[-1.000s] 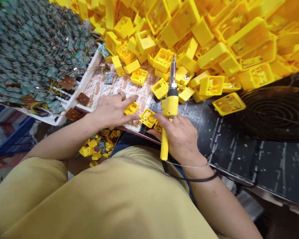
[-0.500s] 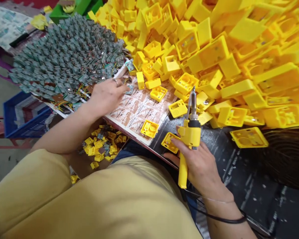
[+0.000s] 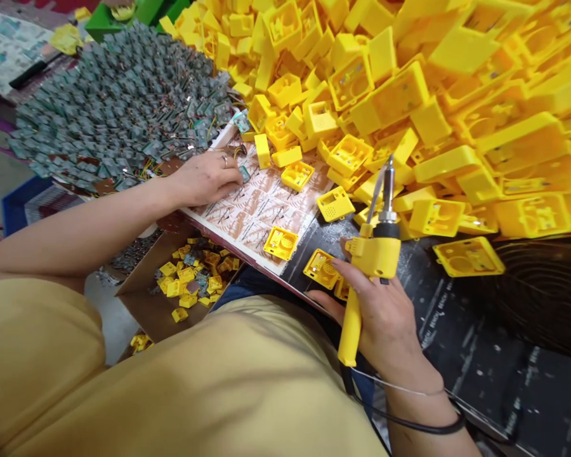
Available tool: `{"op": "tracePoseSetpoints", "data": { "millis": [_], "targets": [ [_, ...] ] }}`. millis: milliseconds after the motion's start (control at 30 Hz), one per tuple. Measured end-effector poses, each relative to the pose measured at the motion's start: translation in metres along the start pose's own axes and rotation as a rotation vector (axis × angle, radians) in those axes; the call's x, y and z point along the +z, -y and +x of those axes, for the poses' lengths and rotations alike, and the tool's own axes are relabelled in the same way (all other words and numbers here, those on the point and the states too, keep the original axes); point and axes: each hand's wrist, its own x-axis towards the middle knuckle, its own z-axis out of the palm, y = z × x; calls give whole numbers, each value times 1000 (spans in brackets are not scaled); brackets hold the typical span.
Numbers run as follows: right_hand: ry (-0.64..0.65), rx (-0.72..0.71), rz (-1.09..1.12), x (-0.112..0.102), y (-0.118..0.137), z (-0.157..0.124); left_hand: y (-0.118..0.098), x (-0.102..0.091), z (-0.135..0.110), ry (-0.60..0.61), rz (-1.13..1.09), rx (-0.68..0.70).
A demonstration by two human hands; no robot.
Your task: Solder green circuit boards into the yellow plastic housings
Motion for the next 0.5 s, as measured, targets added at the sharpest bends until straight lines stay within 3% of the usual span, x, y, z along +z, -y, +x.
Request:
{"op": "tracePoseSetpoints", "data": {
  "millis": [233, 400, 500],
  "targets": [
    [19, -73, 19, 10, 19, 35, 12, -12, -19, 54, -15, 63],
    [86, -128, 31, 27, 29, 62, 0, -9, -13, 57, 43, -41],
    [119, -167, 35, 34, 31, 67, 1, -4, -10, 78, 125, 25]
  ]
}}
